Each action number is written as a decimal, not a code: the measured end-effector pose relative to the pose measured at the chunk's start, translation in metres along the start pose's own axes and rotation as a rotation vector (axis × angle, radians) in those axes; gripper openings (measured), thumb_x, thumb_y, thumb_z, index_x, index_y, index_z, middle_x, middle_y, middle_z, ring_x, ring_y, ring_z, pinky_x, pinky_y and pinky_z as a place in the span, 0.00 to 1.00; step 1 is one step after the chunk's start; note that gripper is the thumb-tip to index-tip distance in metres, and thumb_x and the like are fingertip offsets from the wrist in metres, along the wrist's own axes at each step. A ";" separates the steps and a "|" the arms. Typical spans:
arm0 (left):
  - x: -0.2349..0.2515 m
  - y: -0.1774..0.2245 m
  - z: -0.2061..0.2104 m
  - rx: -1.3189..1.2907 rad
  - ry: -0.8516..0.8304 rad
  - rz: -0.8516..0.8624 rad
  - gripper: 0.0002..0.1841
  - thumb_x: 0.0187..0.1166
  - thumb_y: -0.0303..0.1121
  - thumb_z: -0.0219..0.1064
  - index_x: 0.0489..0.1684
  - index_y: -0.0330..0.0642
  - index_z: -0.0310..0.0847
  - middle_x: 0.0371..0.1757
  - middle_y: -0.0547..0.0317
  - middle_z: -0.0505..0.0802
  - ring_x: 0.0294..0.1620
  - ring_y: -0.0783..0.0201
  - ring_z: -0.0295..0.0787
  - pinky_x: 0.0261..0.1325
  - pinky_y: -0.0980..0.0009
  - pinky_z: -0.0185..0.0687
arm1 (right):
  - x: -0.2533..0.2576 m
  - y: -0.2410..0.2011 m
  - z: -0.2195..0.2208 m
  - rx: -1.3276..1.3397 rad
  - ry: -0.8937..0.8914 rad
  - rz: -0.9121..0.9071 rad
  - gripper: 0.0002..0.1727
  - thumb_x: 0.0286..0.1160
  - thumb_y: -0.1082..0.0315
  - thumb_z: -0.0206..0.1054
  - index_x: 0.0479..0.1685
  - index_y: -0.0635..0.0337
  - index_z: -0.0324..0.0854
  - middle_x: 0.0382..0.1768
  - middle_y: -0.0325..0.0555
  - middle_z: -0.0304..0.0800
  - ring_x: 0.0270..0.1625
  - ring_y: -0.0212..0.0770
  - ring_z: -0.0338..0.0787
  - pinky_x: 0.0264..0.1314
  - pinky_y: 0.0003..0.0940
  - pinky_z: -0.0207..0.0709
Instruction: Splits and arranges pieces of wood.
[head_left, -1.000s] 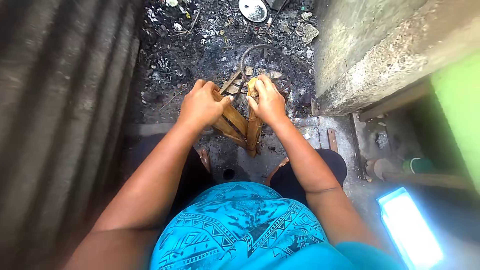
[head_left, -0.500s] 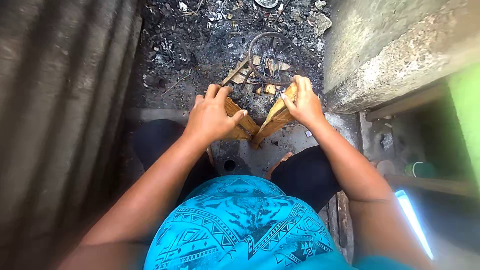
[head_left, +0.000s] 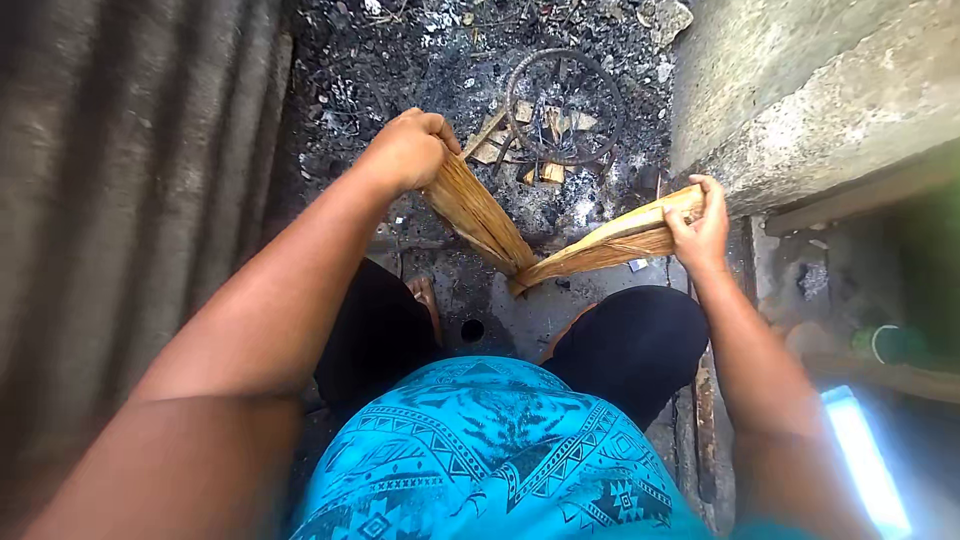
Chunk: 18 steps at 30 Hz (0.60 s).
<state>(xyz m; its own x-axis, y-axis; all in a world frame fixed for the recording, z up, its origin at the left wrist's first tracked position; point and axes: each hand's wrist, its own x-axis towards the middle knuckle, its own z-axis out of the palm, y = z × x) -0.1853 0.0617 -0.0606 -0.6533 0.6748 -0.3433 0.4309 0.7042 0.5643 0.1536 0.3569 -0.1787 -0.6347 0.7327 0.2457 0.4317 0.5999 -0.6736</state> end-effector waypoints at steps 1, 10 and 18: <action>0.004 -0.005 -0.002 -0.029 0.013 -0.006 0.15 0.82 0.28 0.55 0.55 0.49 0.88 0.73 0.49 0.81 0.75 0.48 0.77 0.71 0.37 0.72 | -0.004 0.012 -0.003 0.017 0.033 0.021 0.36 0.76 0.57 0.69 0.82 0.63 0.67 0.75 0.64 0.77 0.76 0.51 0.81 0.79 0.46 0.75; 0.019 -0.050 -0.014 -0.266 0.071 -0.017 0.14 0.82 0.25 0.53 0.48 0.43 0.87 0.58 0.52 0.89 0.51 0.59 0.86 0.53 0.51 0.82 | -0.064 0.088 -0.013 0.165 0.268 0.271 0.33 0.78 0.69 0.62 0.85 0.65 0.62 0.77 0.62 0.75 0.74 0.47 0.82 0.76 0.43 0.77; 0.056 -0.085 -0.031 -0.308 0.017 0.062 0.15 0.79 0.25 0.50 0.47 0.45 0.86 0.57 0.59 0.91 0.48 0.68 0.87 0.51 0.61 0.83 | -0.104 0.114 -0.002 0.207 0.467 0.479 0.31 0.79 0.77 0.58 0.85 0.72 0.62 0.80 0.65 0.72 0.79 0.46 0.77 0.82 0.34 0.70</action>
<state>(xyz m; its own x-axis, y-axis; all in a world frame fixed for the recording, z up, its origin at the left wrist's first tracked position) -0.2777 0.0331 -0.1047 -0.6432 0.7085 -0.2902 0.2630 0.5604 0.7853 0.2700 0.3499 -0.2794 -0.0433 0.9905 0.1306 0.4347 0.1364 -0.8902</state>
